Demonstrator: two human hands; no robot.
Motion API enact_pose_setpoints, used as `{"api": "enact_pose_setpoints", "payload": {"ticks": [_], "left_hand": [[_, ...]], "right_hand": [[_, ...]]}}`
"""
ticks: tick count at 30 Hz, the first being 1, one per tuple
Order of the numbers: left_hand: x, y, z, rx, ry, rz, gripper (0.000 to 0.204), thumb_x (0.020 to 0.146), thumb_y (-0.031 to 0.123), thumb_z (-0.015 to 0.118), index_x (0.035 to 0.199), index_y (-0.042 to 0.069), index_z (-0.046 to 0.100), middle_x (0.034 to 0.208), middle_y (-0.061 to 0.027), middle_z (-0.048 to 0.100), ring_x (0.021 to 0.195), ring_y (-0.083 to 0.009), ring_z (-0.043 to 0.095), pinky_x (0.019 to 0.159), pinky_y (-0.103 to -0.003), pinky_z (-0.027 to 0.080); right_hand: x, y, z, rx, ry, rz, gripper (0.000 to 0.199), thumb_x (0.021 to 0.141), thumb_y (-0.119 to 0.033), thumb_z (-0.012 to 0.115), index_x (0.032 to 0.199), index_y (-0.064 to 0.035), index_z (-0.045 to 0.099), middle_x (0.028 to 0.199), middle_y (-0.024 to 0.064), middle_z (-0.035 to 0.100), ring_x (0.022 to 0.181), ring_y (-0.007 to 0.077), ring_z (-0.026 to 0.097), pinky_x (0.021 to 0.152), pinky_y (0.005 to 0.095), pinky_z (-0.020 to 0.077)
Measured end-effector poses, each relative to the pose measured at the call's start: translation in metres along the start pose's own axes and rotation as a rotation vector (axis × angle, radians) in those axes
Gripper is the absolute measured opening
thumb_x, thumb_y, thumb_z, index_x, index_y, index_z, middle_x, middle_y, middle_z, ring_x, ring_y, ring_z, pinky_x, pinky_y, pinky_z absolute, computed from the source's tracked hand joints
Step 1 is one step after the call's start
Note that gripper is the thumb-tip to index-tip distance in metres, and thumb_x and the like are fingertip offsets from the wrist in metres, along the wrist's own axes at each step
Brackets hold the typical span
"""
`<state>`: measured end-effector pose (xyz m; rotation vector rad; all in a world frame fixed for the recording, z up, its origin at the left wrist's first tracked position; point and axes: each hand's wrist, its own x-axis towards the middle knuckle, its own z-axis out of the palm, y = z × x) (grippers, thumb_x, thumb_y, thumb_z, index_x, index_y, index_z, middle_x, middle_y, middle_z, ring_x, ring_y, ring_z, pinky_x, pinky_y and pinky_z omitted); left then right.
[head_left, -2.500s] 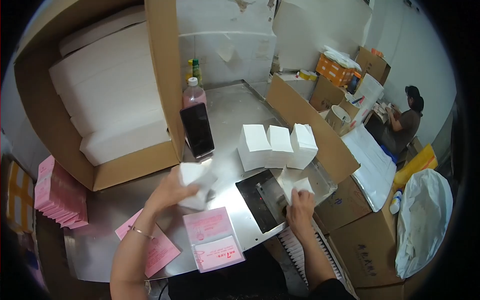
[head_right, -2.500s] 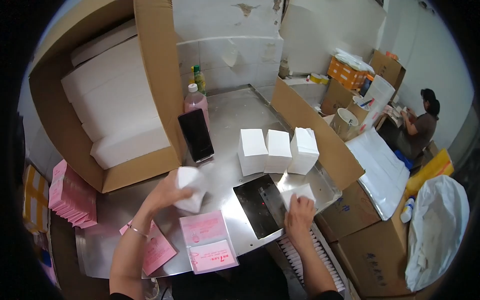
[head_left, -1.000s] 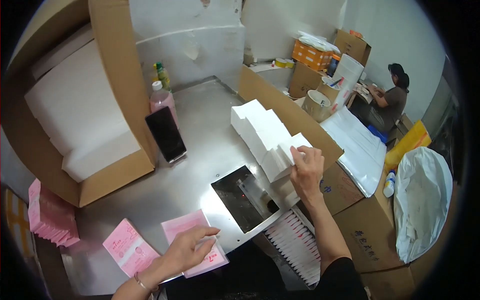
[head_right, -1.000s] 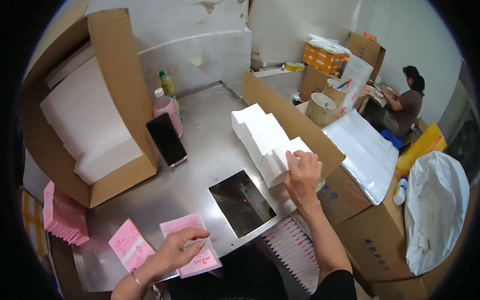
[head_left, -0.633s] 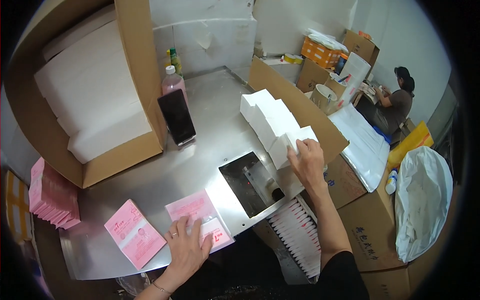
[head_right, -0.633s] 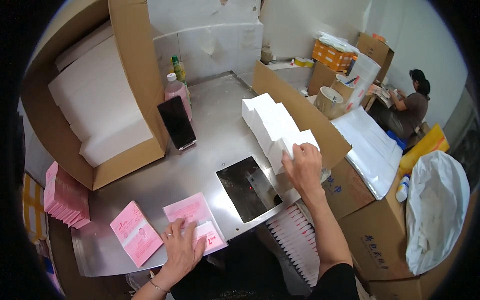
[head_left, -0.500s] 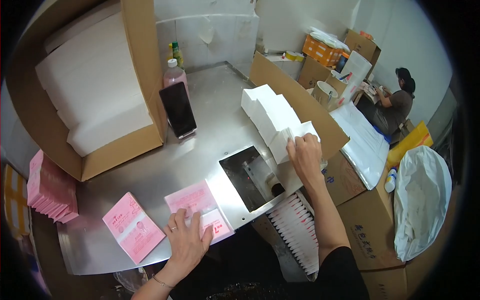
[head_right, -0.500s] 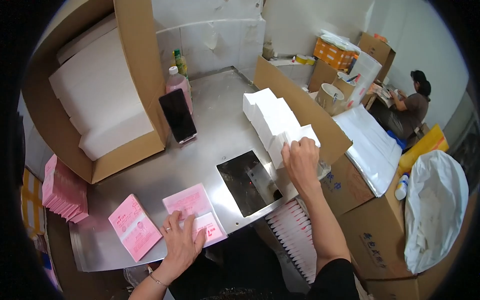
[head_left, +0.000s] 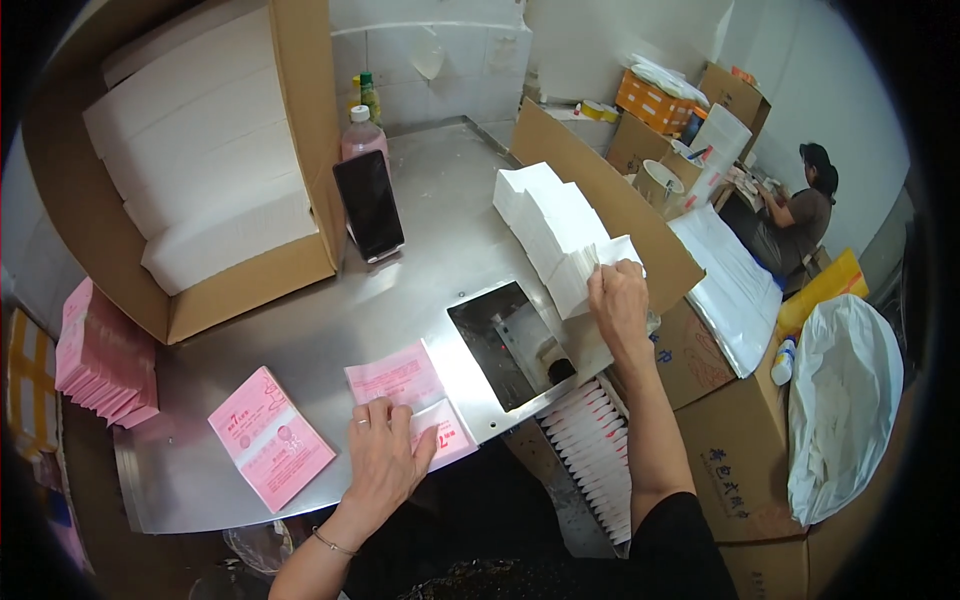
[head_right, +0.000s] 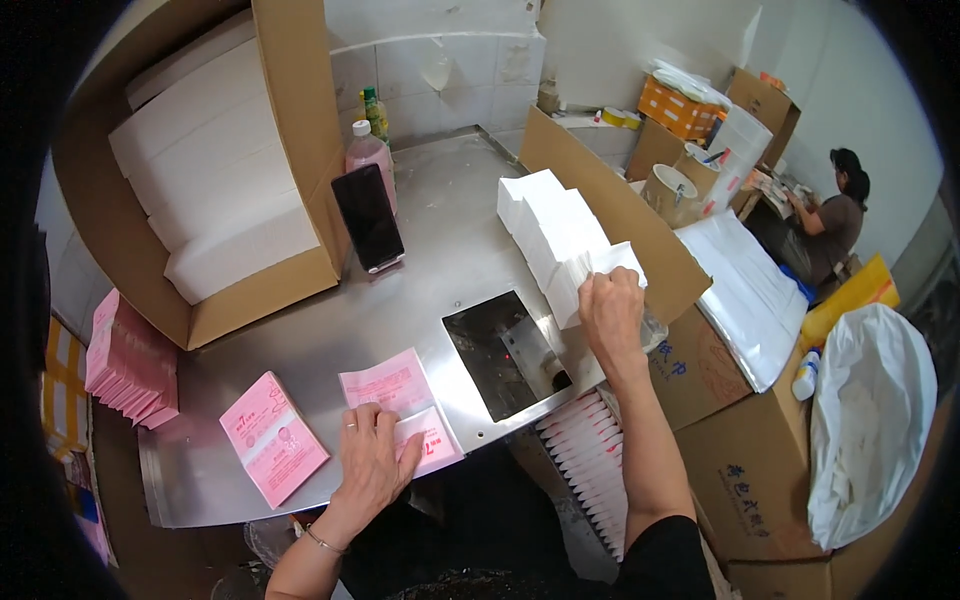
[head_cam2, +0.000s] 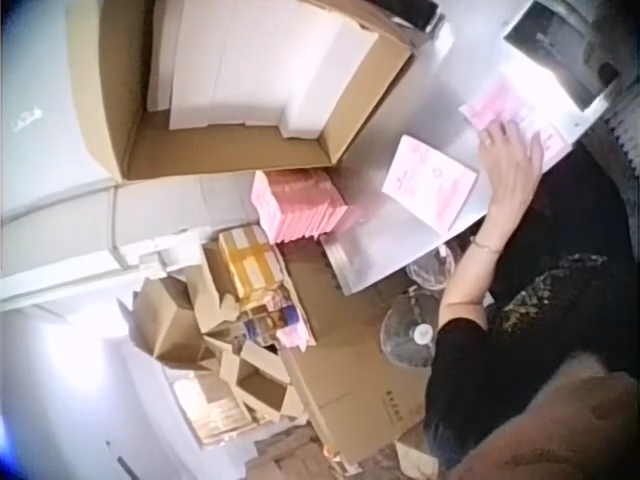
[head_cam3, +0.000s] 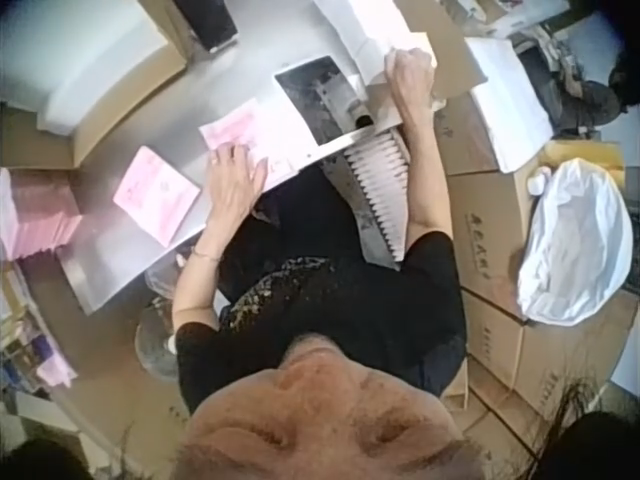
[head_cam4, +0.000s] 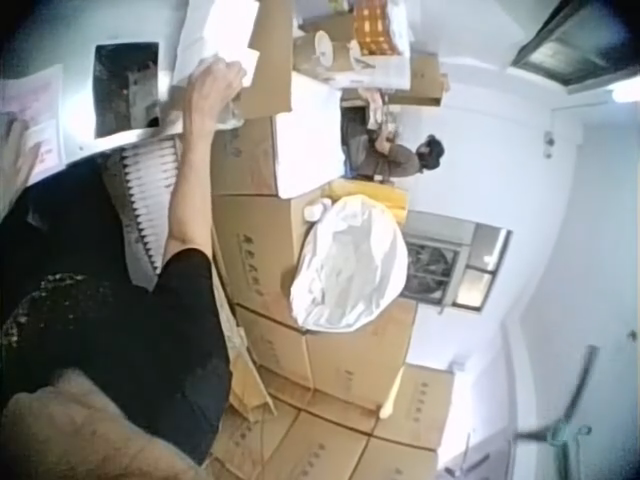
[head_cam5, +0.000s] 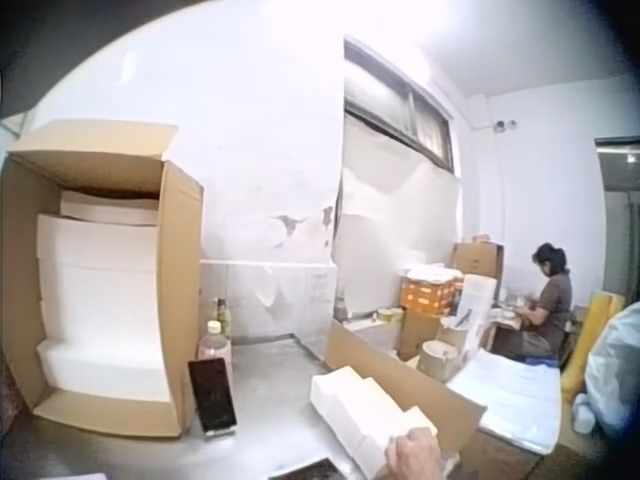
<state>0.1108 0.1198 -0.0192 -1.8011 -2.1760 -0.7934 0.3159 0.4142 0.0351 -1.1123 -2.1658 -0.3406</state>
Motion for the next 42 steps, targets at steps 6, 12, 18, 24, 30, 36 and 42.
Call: {"api": "enact_pose_setpoints", "payload": {"ticks": [6, 12, 18, 24, 30, 36, 42], "left_hand": [[0.001, 0.001, 0.003, -0.041, -0.042, -0.011, 0.032, 0.084, 0.026, 0.073, 0.098, 0.001, 0.059, 0.102, -0.0186, 0.054, 0.094, -0.0343, 0.051, 0.078, -0.044, 0.043], [-0.002, 0.016, 0.007, -0.174, -0.108, 0.113, 0.039, 0.081, 0.020, 0.069, 0.112, -0.002, 0.061, 0.105, -0.0195, 0.054, 0.099, -0.0357, 0.052, 0.081, -0.046, 0.044], [-0.008, 0.001, -0.007, 0.020, -0.022, -0.097, 0.077, 0.063, 0.031, 0.078, 0.134, 0.007, 0.057, 0.107, -0.0192, 0.052, 0.097, -0.0370, 0.050, 0.084, -0.049, 0.043], [-0.003, 0.008, -0.012, -0.102, -0.107, -0.086, 0.091, 0.074, 0.016, 0.075, 0.154, 0.001, 0.033, 0.103, -0.0179, 0.056, 0.092, -0.0346, 0.055, 0.081, -0.043, 0.046], [-0.026, -0.016, -0.019, -0.419, -0.004, 0.002, 0.023, 0.074, 0.009, 0.072, 0.097, 0.005, 0.068, 0.107, -0.0173, 0.058, 0.100, -0.0351, 0.055, 0.084, -0.047, 0.044], [-0.066, -0.074, -0.063, 0.421, 0.078, -0.462, 0.051, 0.084, 0.012, 0.064, 0.134, 0.002, 0.055, 0.149, -0.0275, 0.039, 0.140, -0.0456, 0.034, 0.109, -0.061, 0.030], [-0.044, -0.075, -0.060, 0.171, 0.031, -0.537, 0.061, 0.091, 0.012, 0.062, 0.149, 0.008, 0.043, 0.155, -0.0230, 0.035, 0.146, -0.0424, 0.028, 0.116, -0.058, 0.024]], "right_hand": [[-0.003, -0.007, -0.003, 0.047, 0.157, -0.014, 0.022, 0.083, -0.007, 0.064, 0.102, 0.0044, 0.068, 0.099, 0.0193, 0.062, 0.094, 0.0372, 0.059, 0.087, 0.0490, 0.0466], [-0.034, -0.055, -0.001, 0.231, 0.145, -0.231, 0.037, 0.087, -0.002, 0.058, 0.123, 0.0053, 0.060, 0.124, 0.0235, 0.063, 0.112, 0.0434, 0.061, 0.102, 0.0534, 0.0443], [-0.146, -0.157, -0.016, 0.495, -0.190, -0.739, 0.039, 0.084, -0.016, 0.063, 0.119, -0.0010, 0.065, 0.116, 0.0225, 0.060, 0.113, 0.0396, 0.059, 0.106, 0.0756, 0.0303], [-0.075, -0.165, 0.059, 0.379, -0.473, -0.386, 0.020, 0.088, -0.012, 0.056, 0.103, -0.0016, 0.063, 0.100, 0.0199, 0.064, 0.100, 0.0384, 0.062, 0.108, 0.0763, 0.0206], [-0.066, -0.068, 0.054, 0.320, -0.684, -0.030, 0.020, 0.093, -0.020, 0.059, 0.090, -0.0023, 0.067, 0.085, 0.0258, 0.067, 0.080, 0.0461, 0.065, 0.073, 0.0532, 0.0515], [-0.018, -0.052, -0.016, 0.010, 0.151, -0.137, 0.013, 0.091, -0.017, 0.066, 0.094, -0.0052, 0.069, 0.086, 0.0132, 0.064, 0.086, 0.0327, 0.061, 0.077, 0.0450, 0.0464], [-0.014, -0.006, 0.016, -0.062, 0.125, 0.007, 0.017, 0.090, -0.020, 0.067, 0.086, -0.0037, 0.072, 0.091, 0.0128, 0.062, 0.093, 0.0311, 0.057, 0.078, 0.0436, 0.0440]]}}
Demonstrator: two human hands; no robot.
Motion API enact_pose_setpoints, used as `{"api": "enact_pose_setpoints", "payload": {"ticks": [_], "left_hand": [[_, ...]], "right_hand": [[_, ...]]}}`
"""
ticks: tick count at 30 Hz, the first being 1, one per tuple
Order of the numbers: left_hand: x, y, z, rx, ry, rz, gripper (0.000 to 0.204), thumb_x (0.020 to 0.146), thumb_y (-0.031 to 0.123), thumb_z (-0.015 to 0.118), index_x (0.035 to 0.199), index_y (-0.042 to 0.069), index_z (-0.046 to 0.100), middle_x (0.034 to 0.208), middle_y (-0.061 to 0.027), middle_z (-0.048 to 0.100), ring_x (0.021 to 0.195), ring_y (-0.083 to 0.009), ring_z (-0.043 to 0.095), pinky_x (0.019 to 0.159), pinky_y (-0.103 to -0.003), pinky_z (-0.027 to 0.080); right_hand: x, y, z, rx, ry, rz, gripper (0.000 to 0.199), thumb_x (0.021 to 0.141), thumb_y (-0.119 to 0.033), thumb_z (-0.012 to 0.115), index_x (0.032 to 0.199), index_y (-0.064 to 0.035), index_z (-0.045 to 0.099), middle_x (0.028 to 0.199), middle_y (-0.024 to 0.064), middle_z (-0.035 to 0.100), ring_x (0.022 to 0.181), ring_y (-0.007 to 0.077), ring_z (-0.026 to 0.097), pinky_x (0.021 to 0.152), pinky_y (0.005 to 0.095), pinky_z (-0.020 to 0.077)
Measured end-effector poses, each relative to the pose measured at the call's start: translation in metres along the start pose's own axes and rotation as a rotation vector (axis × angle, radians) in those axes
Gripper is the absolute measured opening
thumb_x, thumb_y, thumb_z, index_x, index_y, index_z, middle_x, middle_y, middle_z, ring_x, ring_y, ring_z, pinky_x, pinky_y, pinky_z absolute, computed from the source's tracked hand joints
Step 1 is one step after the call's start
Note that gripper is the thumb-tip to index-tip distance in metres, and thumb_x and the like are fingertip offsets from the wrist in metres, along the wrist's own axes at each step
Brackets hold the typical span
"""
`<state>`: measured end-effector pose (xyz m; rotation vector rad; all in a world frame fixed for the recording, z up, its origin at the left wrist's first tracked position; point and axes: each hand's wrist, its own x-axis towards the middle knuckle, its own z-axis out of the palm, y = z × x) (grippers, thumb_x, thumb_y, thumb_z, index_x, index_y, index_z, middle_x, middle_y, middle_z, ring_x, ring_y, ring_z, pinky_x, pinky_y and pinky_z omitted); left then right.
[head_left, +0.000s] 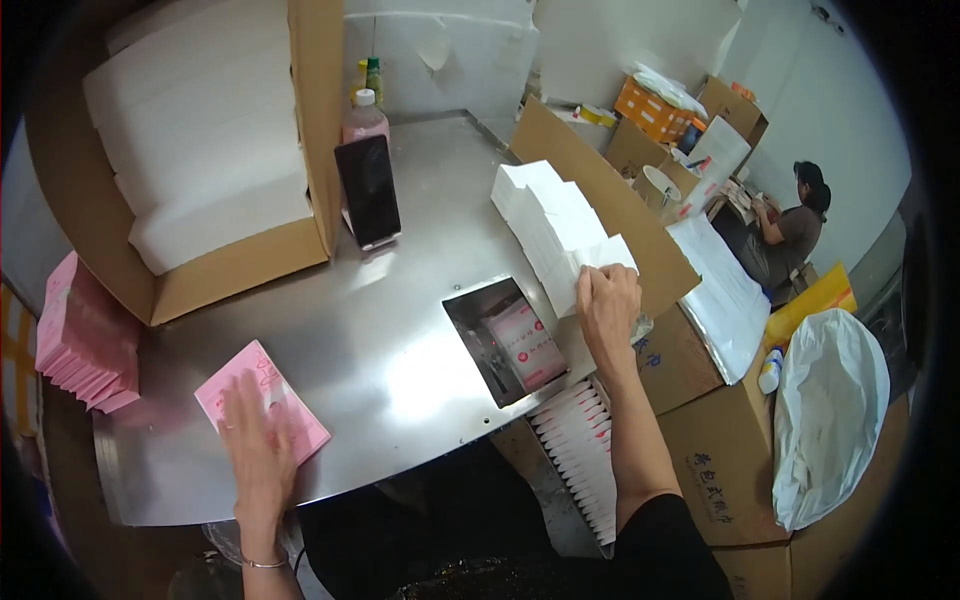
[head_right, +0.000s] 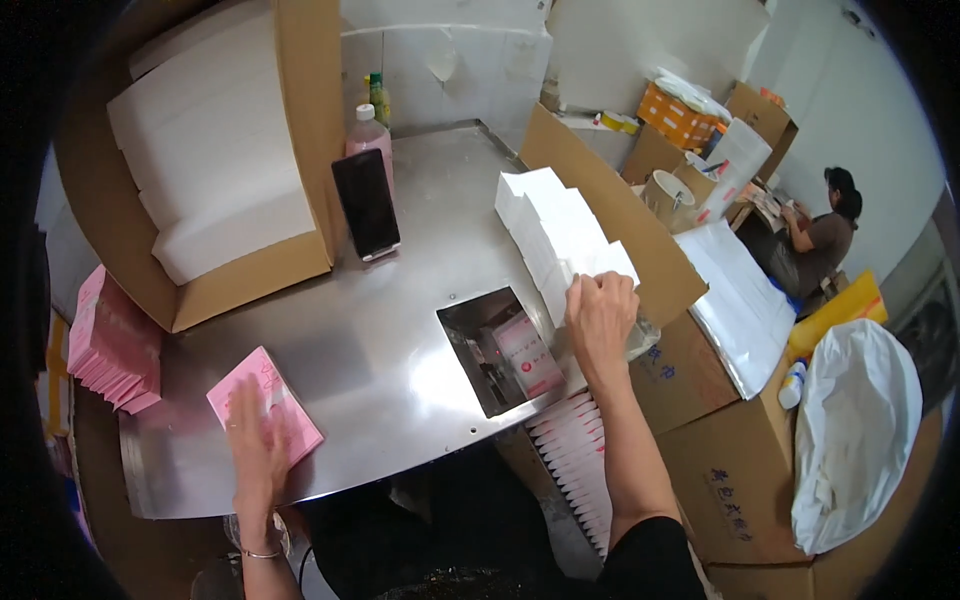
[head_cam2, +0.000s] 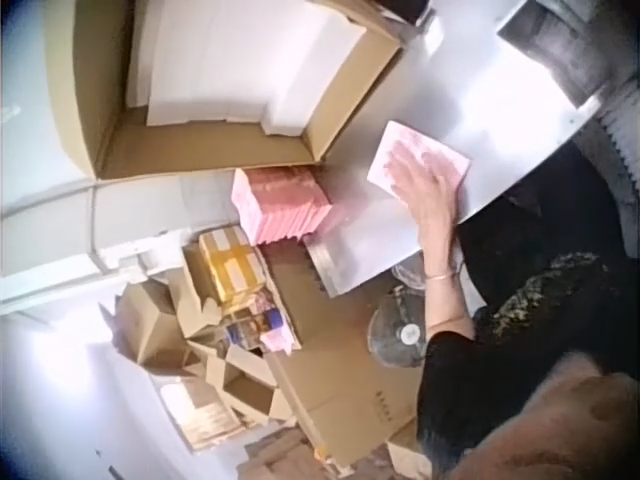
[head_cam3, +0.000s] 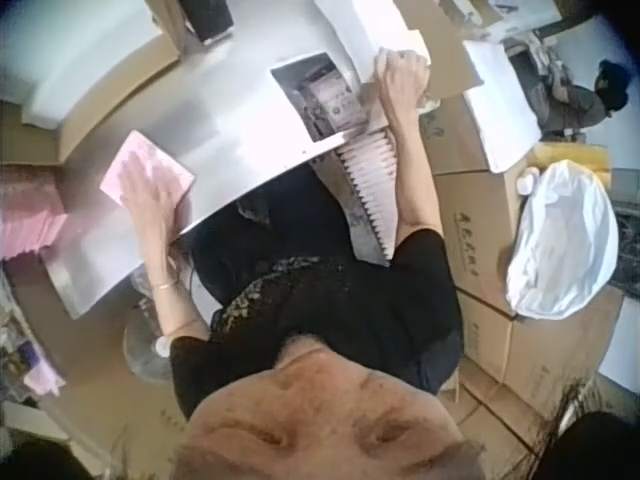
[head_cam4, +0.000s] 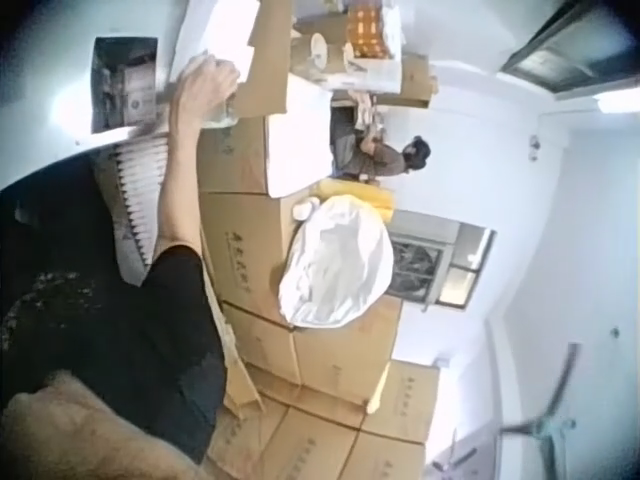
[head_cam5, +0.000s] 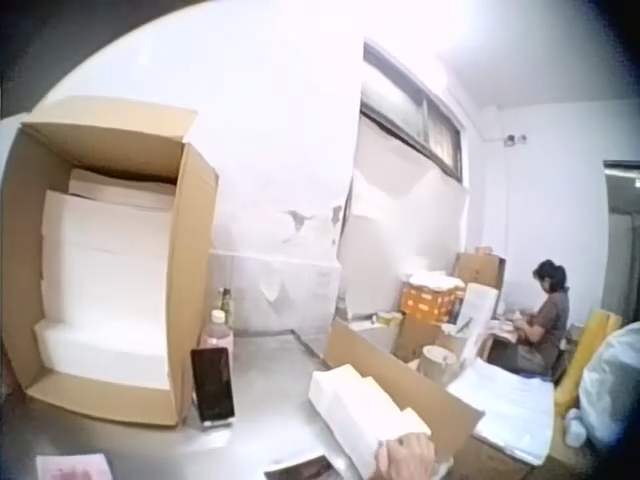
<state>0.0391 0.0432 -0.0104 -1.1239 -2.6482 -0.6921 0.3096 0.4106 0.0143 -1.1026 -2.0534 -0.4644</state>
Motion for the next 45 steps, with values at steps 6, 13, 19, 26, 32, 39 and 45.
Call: {"api": "enact_pose_setpoints", "payload": {"ticks": [6, 13, 19, 26, 32, 39, 45], "left_hand": [[-0.006, -0.022, -0.019, -0.001, -0.097, 0.036, 0.021, 0.089, 0.006, 0.065, 0.109, 0.005, 0.059, 0.104, -0.0155, 0.057, 0.103, -0.0355, 0.051, 0.098, -0.052, 0.035], [0.003, 0.068, -0.007, -0.382, -0.046, 0.400, 0.009, 0.086, 0.001, 0.062, 0.093, 0.001, 0.056, 0.088, -0.0173, 0.053, 0.085, -0.0356, 0.052, 0.075, -0.045, 0.044], [-0.001, 0.110, 0.062, -0.460, -0.087, 0.593, 0.011, 0.085, 0.006, 0.070, 0.091, 0.003, 0.061, 0.089, -0.0148, 0.054, 0.086, -0.0328, 0.054, 0.074, -0.044, 0.043], [-0.003, 0.106, 0.057, -0.448, -0.115, 0.598, 0.011, 0.089, 0.008, 0.069, 0.097, 0.003, 0.064, 0.090, -0.0139, 0.056, 0.090, -0.0320, 0.054, 0.076, -0.041, 0.041], [-0.002, 0.105, 0.058, -0.431, -0.125, 0.602, 0.011, 0.089, 0.007, 0.070, 0.097, 0.003, 0.063, 0.091, -0.0144, 0.056, 0.090, -0.0322, 0.054, 0.076, -0.041, 0.041], [-0.002, 0.110, 0.057, -0.466, -0.219, 0.594, 0.018, 0.086, 0.005, 0.070, 0.101, 0.000, 0.062, 0.103, -0.0171, 0.059, 0.100, -0.0351, 0.056, 0.079, -0.043, 0.044], [-0.001, 0.085, 0.049, -0.336, -0.113, 0.486, 0.072, 0.062, 0.028, 0.084, 0.125, 0.002, 0.060, 0.143, -0.0277, 0.047, 0.127, -0.0427, 0.050, 0.088, -0.049, 0.043]], "right_hand": [[0.009, 0.006, -0.004, 0.055, -0.062, 0.047, 0.017, 0.088, -0.018, 0.066, 0.088, -0.0022, 0.073, 0.091, 0.0130, 0.063, 0.091, 0.0316, 0.058, 0.079, 0.0451, 0.0452], [0.002, 0.009, -0.005, 0.122, 0.051, 0.075, 0.027, 0.085, -0.011, 0.065, 0.109, -0.0025, 0.072, 0.103, 0.0135, 0.064, 0.104, 0.0322, 0.058, 0.086, 0.0444, 0.0465], [0.002, 0.011, 0.002, 0.151, 0.041, 0.089, 0.025, 0.086, -0.011, 0.065, 0.108, -0.0027, 0.073, 0.107, 0.0121, 0.066, 0.104, 0.0315, 0.058, 0.086, 0.0455, 0.0454], [0.010, 0.014, 0.000, 0.208, -0.021, 0.153, 0.024, 0.089, -0.020, 0.062, 0.086, -0.0013, 0.076, 0.100, 0.0106, 0.069, 0.099, 0.0303, 0.059, 0.085, 0.0451, 0.0454], [0.014, 0.017, -0.004, 0.270, -0.060, 0.261, 0.026, 0.089, -0.023, 0.061, 0.086, -0.0020, 0.077, 0.102, 0.0111, 0.069, 0.102, 0.0306, 0.059, 0.087, 0.0447, 0.0453], [-0.003, -0.008, -0.013, 0.163, 0.103, -0.106, 0.036, 0.082, 0.000, 0.061, 0.117, 0.0000, 0.067, 0.114, 0.0160, 0.067, 0.103, 0.0353, 0.061, 0.088, 0.0485, 0.0459], [-0.124, -0.135, -0.074, 0.704, -0.263, -0.870, 0.043, 0.085, -0.014, 0.062, 0.124, 0.0017, 0.064, 0.120, 0.0175, 0.064, 0.123, 0.0323, 0.059, 0.106, 0.0730, 0.0353]]}}
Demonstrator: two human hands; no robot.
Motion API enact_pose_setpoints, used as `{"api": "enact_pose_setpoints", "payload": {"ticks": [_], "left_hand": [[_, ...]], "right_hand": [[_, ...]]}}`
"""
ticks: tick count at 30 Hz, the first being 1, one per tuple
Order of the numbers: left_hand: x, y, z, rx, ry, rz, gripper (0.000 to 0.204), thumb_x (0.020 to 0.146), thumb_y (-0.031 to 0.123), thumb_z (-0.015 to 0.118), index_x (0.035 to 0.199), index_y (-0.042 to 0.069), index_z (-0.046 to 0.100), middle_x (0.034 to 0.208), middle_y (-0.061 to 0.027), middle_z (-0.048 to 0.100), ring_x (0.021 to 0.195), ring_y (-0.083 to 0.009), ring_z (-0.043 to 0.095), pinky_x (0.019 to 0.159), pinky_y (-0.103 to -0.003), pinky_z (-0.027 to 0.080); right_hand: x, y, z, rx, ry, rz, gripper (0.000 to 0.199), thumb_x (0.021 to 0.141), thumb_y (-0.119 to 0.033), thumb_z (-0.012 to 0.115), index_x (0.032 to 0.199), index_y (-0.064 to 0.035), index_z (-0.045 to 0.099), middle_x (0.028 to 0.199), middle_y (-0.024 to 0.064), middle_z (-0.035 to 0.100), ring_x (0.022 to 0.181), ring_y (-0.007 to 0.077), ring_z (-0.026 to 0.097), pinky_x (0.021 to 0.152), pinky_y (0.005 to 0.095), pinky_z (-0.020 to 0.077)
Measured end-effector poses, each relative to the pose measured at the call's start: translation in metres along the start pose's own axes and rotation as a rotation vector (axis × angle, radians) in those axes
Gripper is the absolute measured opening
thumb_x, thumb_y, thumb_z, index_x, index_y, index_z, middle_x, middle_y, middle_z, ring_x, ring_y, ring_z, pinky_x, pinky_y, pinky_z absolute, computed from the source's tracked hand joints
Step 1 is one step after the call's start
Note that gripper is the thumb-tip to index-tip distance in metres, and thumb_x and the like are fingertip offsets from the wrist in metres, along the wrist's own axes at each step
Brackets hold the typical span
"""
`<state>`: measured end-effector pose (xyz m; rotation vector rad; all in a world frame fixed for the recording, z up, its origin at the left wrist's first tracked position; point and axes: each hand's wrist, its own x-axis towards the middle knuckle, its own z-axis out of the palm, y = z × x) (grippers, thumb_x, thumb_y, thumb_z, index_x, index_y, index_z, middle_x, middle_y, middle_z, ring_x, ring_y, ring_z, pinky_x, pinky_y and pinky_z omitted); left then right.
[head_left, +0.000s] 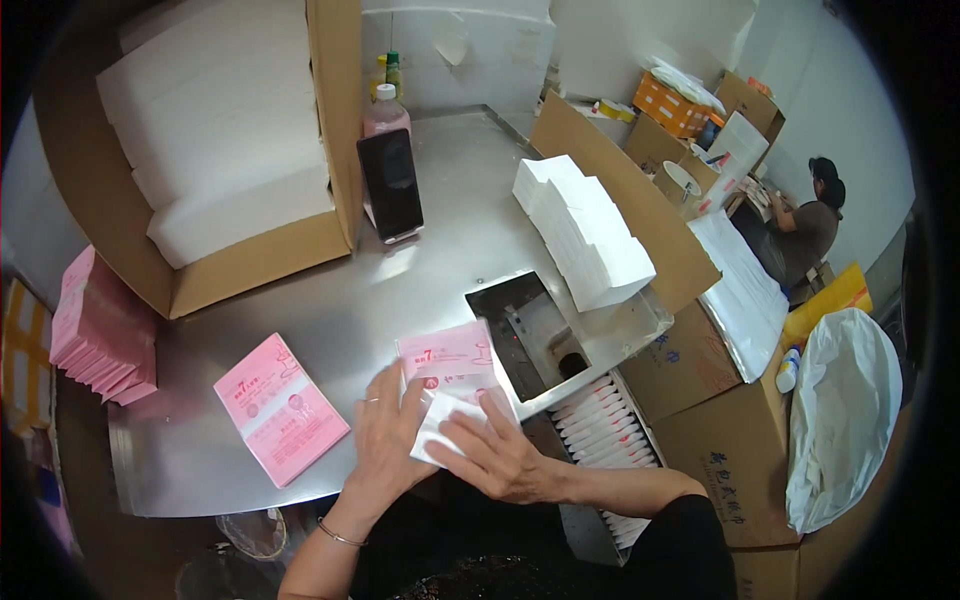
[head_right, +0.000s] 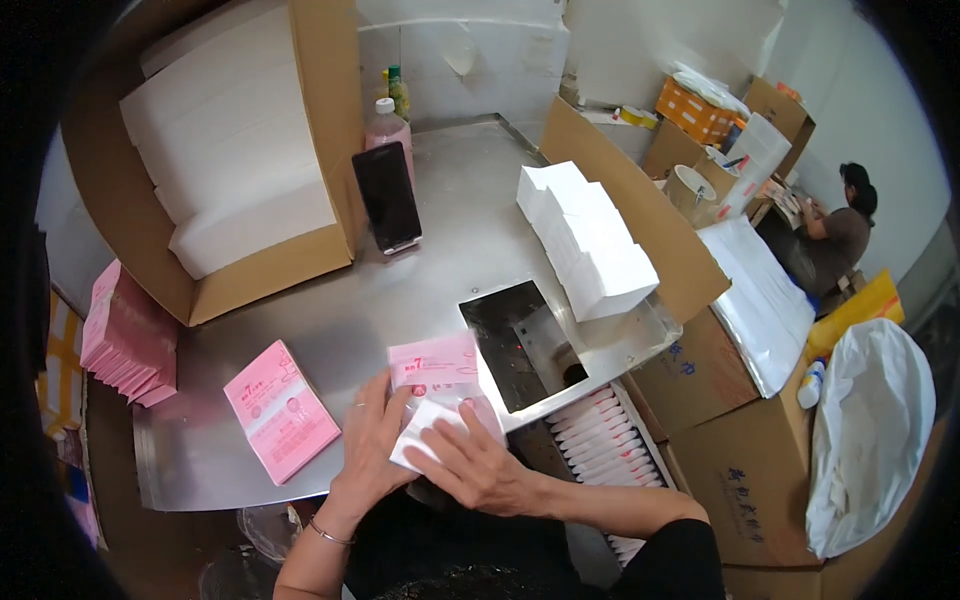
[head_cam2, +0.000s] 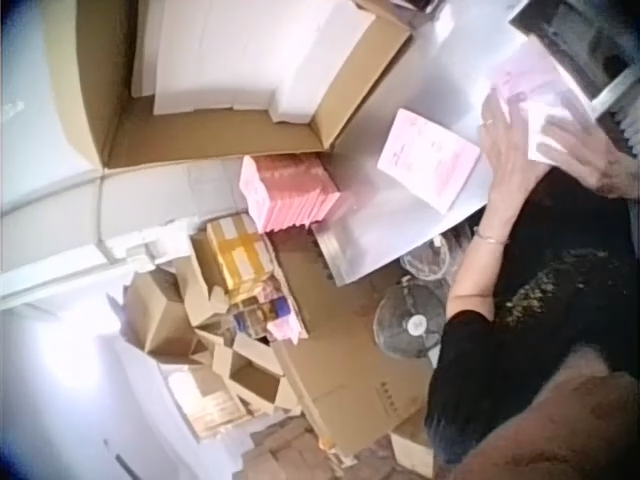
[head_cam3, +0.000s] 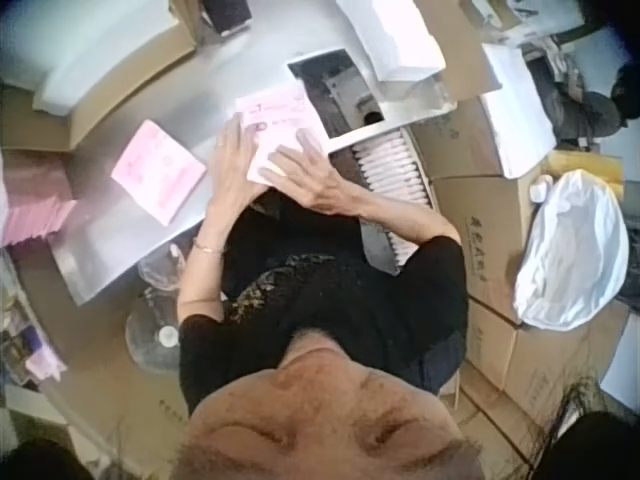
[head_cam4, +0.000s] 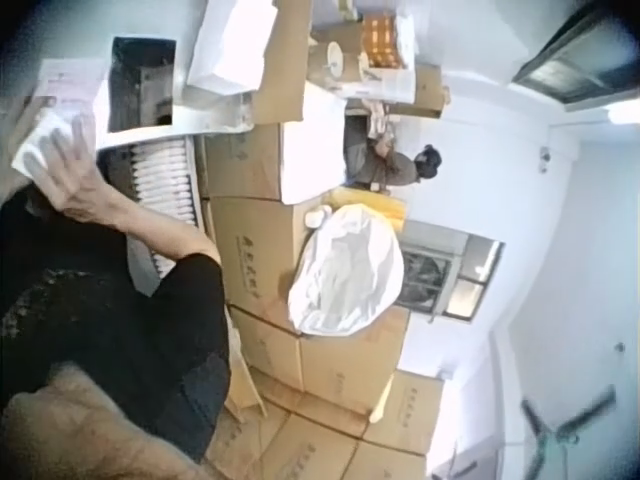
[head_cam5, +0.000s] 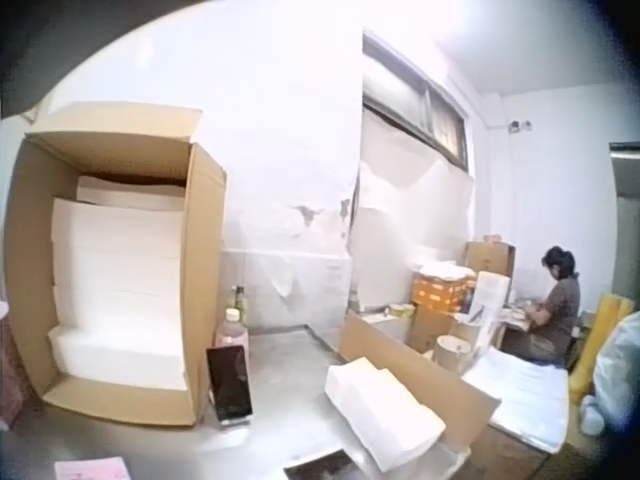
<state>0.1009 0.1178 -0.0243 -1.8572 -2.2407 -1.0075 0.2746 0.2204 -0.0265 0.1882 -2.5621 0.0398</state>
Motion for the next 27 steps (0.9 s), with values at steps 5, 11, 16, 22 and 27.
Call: {"api": "enact_pose_setpoints", "payload": {"ticks": [5, 11, 16, 22, 27], "left_hand": [[0.010, 0.021, 0.015, 0.164, 0.075, -0.053, 0.082, 0.065, 0.040, 0.082, 0.135, 0.007, 0.055, 0.155, -0.0278, 0.035, 0.136, -0.0469, 0.040, 0.100, -0.061, 0.034], [0.008, 0.004, -0.002, 0.311, -0.010, -0.030, 0.056, 0.081, 0.035, 0.071, 0.131, 0.010, 0.062, 0.135, -0.0168, 0.054, 0.118, -0.0395, 0.050, 0.088, -0.052, 0.039], [0.016, 0.022, 0.004, 0.269, -0.152, -0.125, 0.060, 0.080, 0.042, 0.073, 0.130, 0.012, 0.063, 0.117, -0.0177, 0.057, 0.099, -0.0334, 0.053, 0.077, -0.047, 0.040], [0.027, 0.015, -0.007, 0.416, 0.021, 0.106, 0.053, 0.082, 0.050, 0.072, 0.111, 0.006, 0.064, 0.118, -0.0228, 0.056, 0.106, -0.0372, 0.053, 0.091, -0.048, 0.038], [0.022, 0.019, -0.004, 0.400, -0.080, 0.093, 0.057, 0.083, 0.056, 0.072, 0.106, 0.004, 0.064, 0.116, -0.0171, 0.058, 0.100, -0.0324, 0.055, 0.077, -0.045, 0.040]], "right_hand": [[0.056, 0.052, 0.026, -0.094, -0.215, 0.322, 0.024, 0.081, -0.013, 0.063, 0.099, 0.0011, 0.065, 0.085, 0.0135, 0.057, 0.085, 0.0323, 0.061, 0.112, 0.0667, 0.0291], [0.009, 0.100, -0.028, -0.290, 0.232, 0.495, 0.038, 0.079, -0.003, 0.066, 0.116, 0.0028, 0.064, 0.104, 0.0175, 0.068, 0.103, 0.0376, 0.064, 0.093, 0.0522, 0.0478], [-0.030, 0.182, -0.074, -0.722, 0.317, 0.727, 0.021, 0.088, -0.013, 0.065, 0.102, 0.0021, 0.070, 0.089, 0.0133, 0.062, 0.091, 0.0322, 0.058, 0.082, 0.0479, 0.0436], [-0.035, 0.186, -0.074, -0.533, 0.294, 0.893, 0.016, 0.089, -0.015, 0.067, 0.092, -0.0007, 0.074, 0.090, 0.0130, 0.064, 0.093, 0.0315, 0.058, 0.082, 0.0453, 0.0449], [-0.037, 0.183, -0.071, -0.469, 0.390, 0.857, 0.017, 0.089, -0.016, 0.067, 0.093, -0.0007, 0.075, 0.090, 0.0134, 0.065, 0.094, 0.0316, 0.059, 0.081, 0.0451, 0.0450]]}}
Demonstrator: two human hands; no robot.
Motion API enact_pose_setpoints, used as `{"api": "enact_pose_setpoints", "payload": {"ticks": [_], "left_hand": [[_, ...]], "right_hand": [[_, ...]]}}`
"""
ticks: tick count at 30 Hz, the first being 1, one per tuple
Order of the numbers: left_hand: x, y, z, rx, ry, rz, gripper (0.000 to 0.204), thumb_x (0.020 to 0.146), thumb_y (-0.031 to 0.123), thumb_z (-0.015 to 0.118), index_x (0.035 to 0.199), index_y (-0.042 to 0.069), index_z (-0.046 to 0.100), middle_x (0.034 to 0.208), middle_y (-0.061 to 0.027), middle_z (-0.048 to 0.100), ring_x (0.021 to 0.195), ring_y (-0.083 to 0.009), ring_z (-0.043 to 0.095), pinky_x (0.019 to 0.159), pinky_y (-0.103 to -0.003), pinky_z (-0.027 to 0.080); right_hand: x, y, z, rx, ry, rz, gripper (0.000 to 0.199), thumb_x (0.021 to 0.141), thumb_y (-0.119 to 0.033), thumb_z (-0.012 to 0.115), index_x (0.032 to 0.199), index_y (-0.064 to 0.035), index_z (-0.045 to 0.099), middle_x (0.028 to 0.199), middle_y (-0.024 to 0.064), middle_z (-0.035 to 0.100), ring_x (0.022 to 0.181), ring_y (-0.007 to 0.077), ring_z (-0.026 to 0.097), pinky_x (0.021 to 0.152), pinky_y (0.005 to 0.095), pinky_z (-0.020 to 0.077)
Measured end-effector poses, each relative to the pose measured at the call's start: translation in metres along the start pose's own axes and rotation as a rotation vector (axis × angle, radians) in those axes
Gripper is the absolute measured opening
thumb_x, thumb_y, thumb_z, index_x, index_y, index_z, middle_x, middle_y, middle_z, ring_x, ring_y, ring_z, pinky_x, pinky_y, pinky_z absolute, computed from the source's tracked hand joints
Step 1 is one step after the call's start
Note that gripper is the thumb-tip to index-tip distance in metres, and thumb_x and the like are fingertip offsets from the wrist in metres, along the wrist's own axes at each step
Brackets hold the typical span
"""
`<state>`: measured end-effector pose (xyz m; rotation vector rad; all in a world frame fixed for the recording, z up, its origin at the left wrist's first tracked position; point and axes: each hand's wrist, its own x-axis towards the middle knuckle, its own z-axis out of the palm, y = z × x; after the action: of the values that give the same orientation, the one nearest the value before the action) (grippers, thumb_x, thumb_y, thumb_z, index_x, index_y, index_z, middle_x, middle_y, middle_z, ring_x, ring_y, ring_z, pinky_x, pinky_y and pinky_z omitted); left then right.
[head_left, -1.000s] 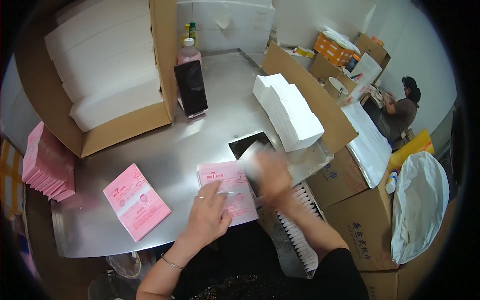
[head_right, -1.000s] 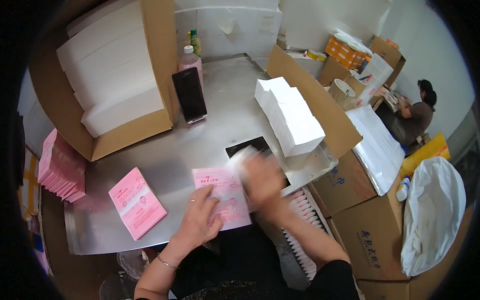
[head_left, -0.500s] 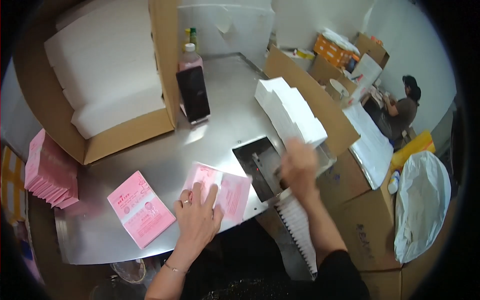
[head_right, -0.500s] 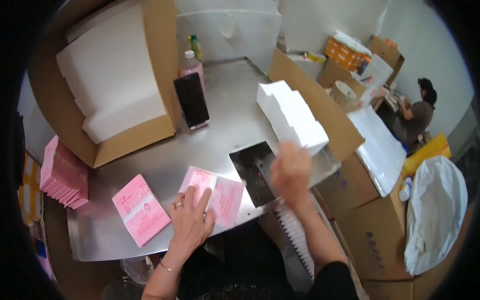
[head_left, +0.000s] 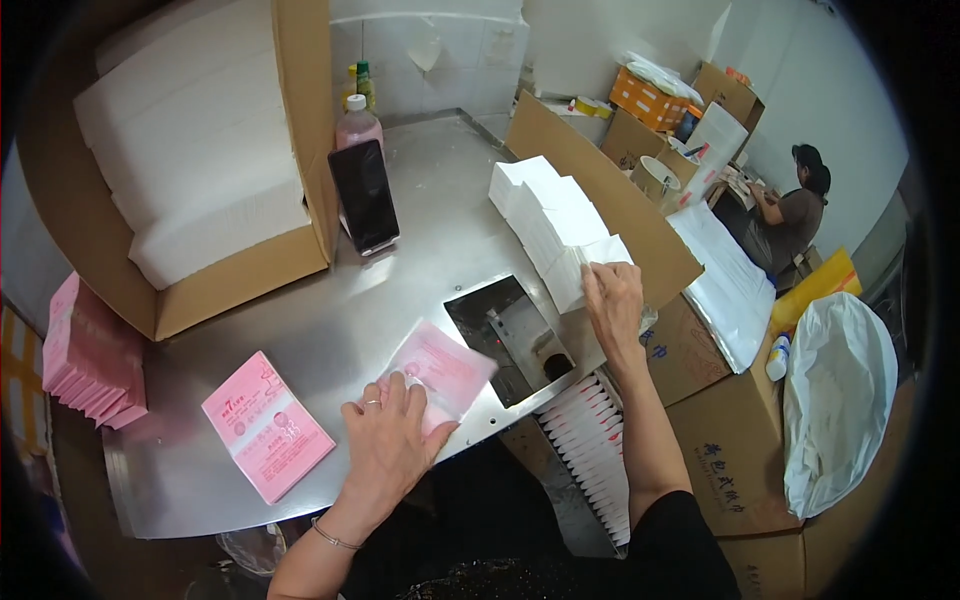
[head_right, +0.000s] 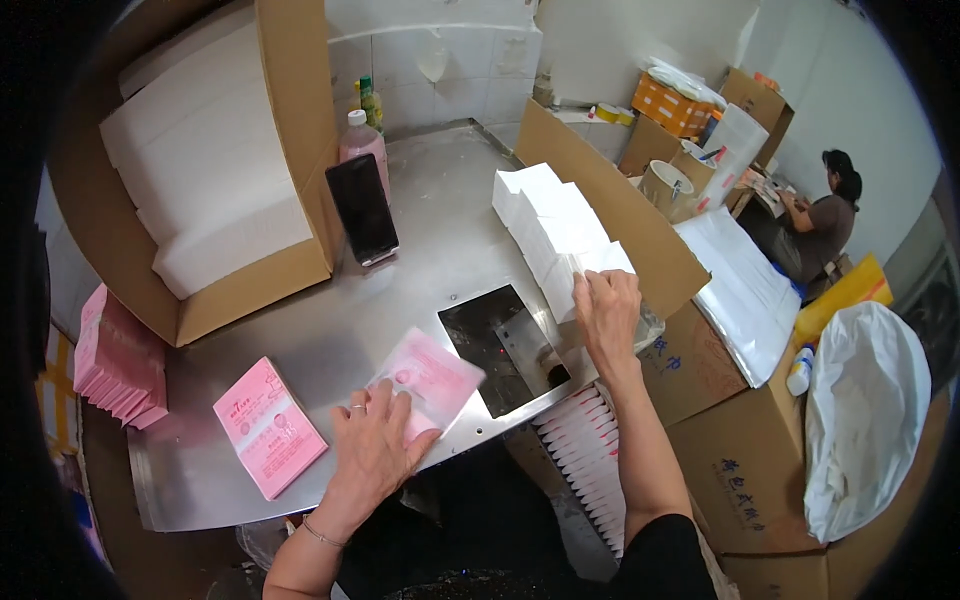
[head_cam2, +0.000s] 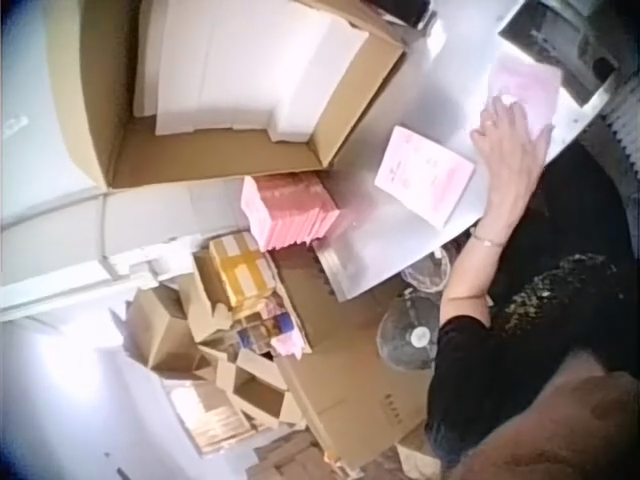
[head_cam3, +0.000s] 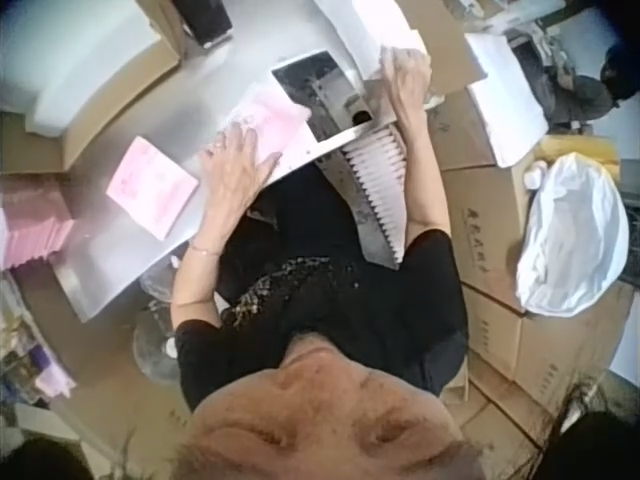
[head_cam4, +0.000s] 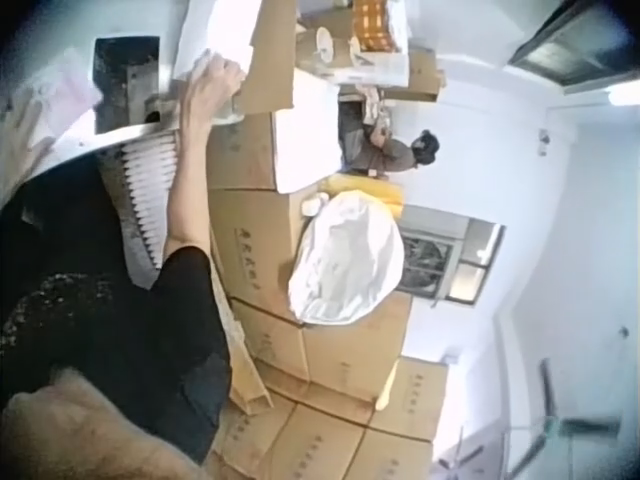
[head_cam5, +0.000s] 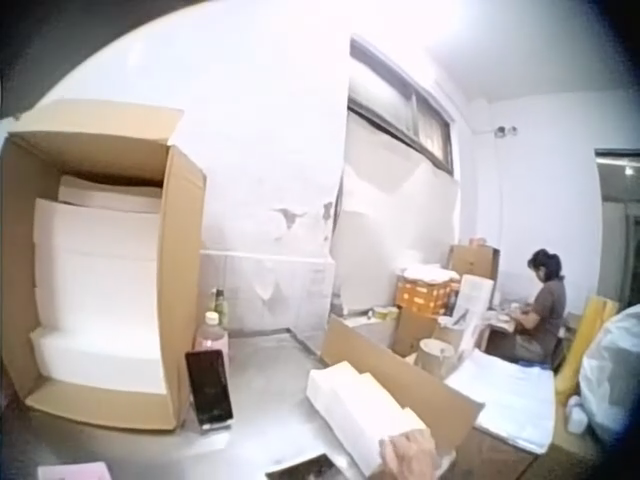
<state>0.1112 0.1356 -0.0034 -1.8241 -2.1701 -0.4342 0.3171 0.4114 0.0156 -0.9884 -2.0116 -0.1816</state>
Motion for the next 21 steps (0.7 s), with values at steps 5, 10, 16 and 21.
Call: {"api": "enact_pose_setpoints", "payload": {"ticks": [5, 10, 16, 21], "left_hand": [[0.002, 0.000, 0.001, -0.092, 0.007, 0.000, 0.052, 0.084, 0.054, 0.071, 0.096, 0.005, 0.062, 0.100, -0.0126, 0.055, 0.086, -0.0294, 0.051, 0.069, -0.040, 0.037], [0.005, 0.003, 0.009, -0.093, 0.072, -0.011, 0.044, 0.085, 0.048, 0.073, 0.091, 0.006, 0.060, 0.094, -0.0118, 0.053, 0.083, -0.0285, 0.051, 0.066, -0.039, 0.039], [0.004, 0.008, 0.015, -0.197, -0.014, -0.084, 0.030, 0.086, 0.028, 0.073, 0.098, 0.002, 0.062, 0.108, -0.0184, 0.058, 0.094, -0.0340, 0.058, 0.077, -0.043, 0.049], [-0.003, 0.006, 0.018, -0.226, 0.034, 0.055, 0.030, 0.084, 0.026, 0.072, 0.101, 0.003, 0.062, 0.103, -0.0172, 0.056, 0.087, -0.0320, 0.058, 0.068, -0.045, 0.049]], "right_hand": [[0.006, 0.001, -0.001, -0.024, -0.049, 0.027, 0.020, 0.090, -0.017, 0.066, 0.096, -0.0007, 0.075, 0.091, 0.0136, 0.065, 0.094, 0.0317, 0.059, 0.082, 0.0450, 0.0452], [0.006, 0.005, -0.004, -0.030, -0.105, 0.046, 0.021, 0.089, -0.017, 0.064, 0.099, -0.0013, 0.076, 0.092, 0.0133, 0.065, 0.095, 0.0318, 0.058, 0.082, 0.0453, 0.0453], [0.003, 0.006, -0.003, -0.016, -0.047, 0.045, 0.026, 0.086, -0.012, 0.065, 0.108, -0.0024, 0.074, 0.097, 0.0138, 0.063, 0.097, 0.0324, 0.057, 0.082, 0.0462, 0.0448], [-0.009, -0.026, -0.005, -0.010, 0.109, -0.128, 0.034, 0.085, -0.002, 0.060, 0.119, 0.0004, 0.067, 0.111, 0.0184, 0.067, 0.110, 0.0376, 0.060, 0.097, 0.0465, 0.0448]]}}
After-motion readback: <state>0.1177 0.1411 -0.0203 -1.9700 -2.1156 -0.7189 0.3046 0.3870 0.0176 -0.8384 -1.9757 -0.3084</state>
